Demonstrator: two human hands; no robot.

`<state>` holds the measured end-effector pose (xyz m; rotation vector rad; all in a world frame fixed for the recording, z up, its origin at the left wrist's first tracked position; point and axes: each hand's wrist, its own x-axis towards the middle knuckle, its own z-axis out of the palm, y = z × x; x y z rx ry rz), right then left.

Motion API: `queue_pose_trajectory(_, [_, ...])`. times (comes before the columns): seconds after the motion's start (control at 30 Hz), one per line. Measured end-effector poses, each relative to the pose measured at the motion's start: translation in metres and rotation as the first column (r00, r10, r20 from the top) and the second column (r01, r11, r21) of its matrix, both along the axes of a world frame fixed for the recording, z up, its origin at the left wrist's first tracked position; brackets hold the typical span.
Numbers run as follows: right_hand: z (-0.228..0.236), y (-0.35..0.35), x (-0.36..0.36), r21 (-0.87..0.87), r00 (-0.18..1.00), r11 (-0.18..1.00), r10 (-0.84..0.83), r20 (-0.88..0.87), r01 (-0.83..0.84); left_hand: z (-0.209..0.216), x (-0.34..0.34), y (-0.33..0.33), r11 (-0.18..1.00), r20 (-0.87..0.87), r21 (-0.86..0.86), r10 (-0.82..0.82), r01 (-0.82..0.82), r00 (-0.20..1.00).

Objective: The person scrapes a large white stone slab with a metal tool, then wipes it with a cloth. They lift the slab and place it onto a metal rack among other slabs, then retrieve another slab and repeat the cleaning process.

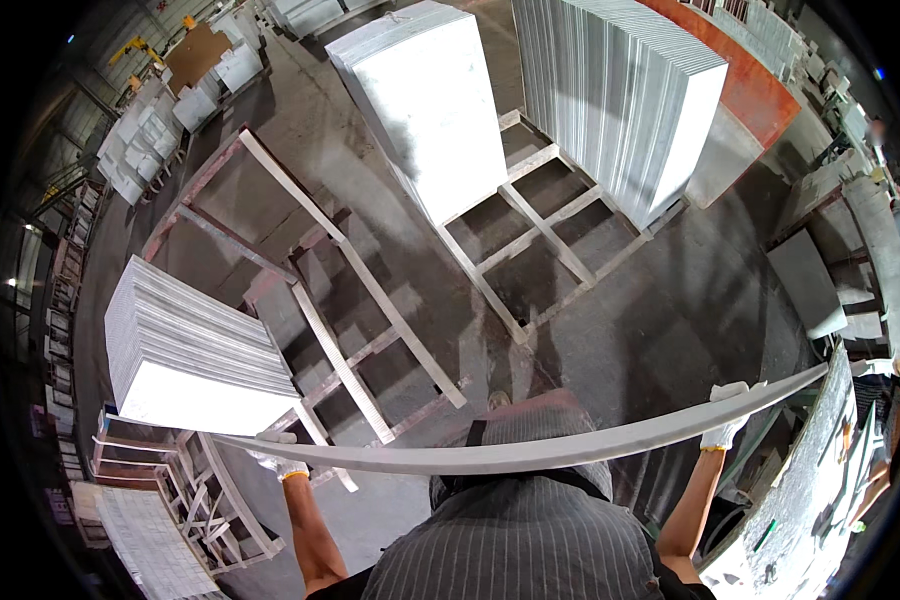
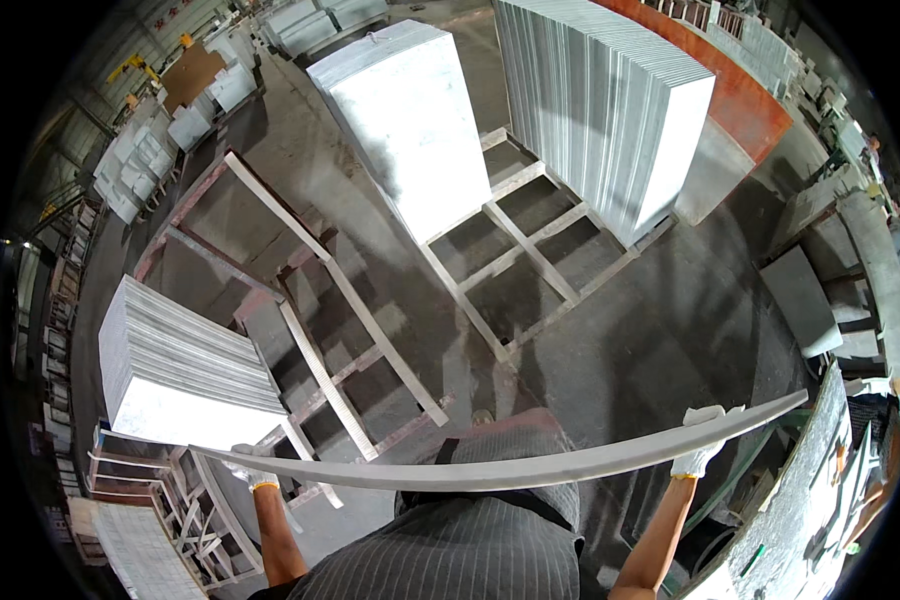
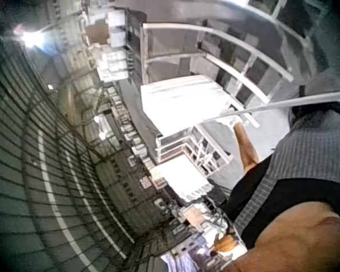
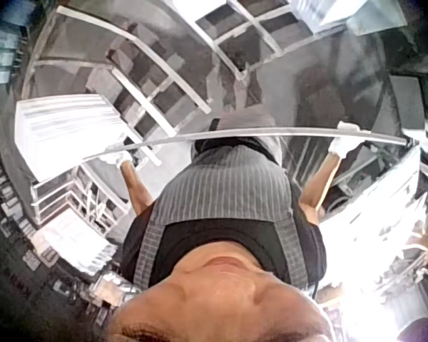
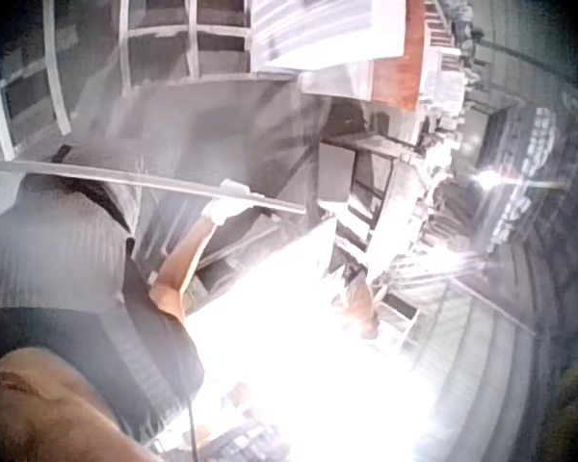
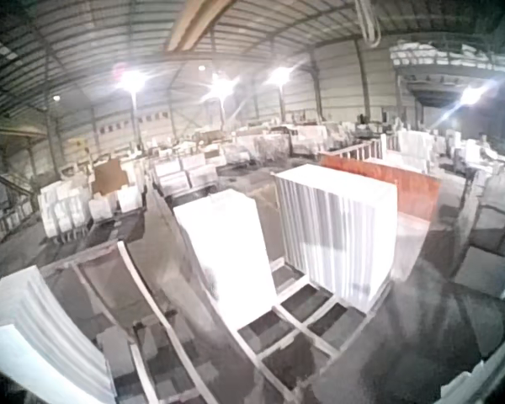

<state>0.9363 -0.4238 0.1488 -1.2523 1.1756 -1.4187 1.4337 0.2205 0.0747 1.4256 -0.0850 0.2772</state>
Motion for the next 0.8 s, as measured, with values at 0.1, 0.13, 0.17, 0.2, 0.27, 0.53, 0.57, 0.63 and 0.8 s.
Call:
queue_pose_trajectory(0.1, [-0.018, -0.026, -0.001, 0.036, 0.959, 0.991, 0.119, 0.259, -0.133, -0.019, 0.035, -0.028, 1.0, 0.0, 0.014, -0.001, 0.001, 1.0])
queue_pose_trajectory(0.13, [-0.031, -0.041, -0.007, -0.01, 0.93, 0.976, 0.211, 0.301, -0.218, -0.02, 0.043, -0.043, 0.996, -0.052, -0.084, -0.001, -0.003, 0.999])
queue_pose_trajectory(0.17, [-0.04, -0.054, -0.006, -0.057, 0.886, 0.947, 0.317, 0.339, -0.317, -0.017, 0.046, -0.055, 0.995, -0.076, -0.079, 0.061, -0.067, 0.995])
queue_pose_trajectory(0.2, [-0.041, -0.061, 0.004, -0.031, 0.926, 0.969, 0.242, 0.29, -0.244, -0.015, 0.051, -0.071, 0.99, -0.096, -0.077, 0.115, -0.123, 0.989])
queue_pose_trajectory(0.27, [-0.028, -0.075, 0.05, 0.009, 0.975, 0.993, 0.114, 0.189, -0.118, -0.012, 0.054, -0.085, 0.994, -0.068, 0.044, 0.104, -0.101, 0.992])
queue_pose_trajectory(0.53, [-0.073, -0.219, 0.104, 0.05, 0.955, 0.963, 0.253, 0.155, -0.263, 0.004, 0.081, -0.178, 0.938, -0.203, -0.127, 0.292, -0.321, 0.934])
queue_pose_trajectory(0.57, [-0.085, -0.245, 0.103, 0.108, 0.945, 0.952, 0.264, 0.193, -0.288, 0.013, 0.081, -0.191, 0.915, -0.239, -0.186, 0.311, -0.358, 0.92])
queue_pose_trajectory(0.63, [-0.083, -0.286, 0.127, 0.126, 0.928, 0.945, 0.262, 0.264, -0.303, 0.024, 0.083, -0.225, 0.882, -0.288, -0.231, 0.34, -0.41, 0.895])
queue_pose_trajectory(0.8, [-0.057, -0.353, 0.19, 0.153, 0.948, 0.947, 0.25, 0.196, -0.282, 0.047, 0.091, -0.287, 0.879, -0.297, 0.024, 0.461, -0.476, 0.836])
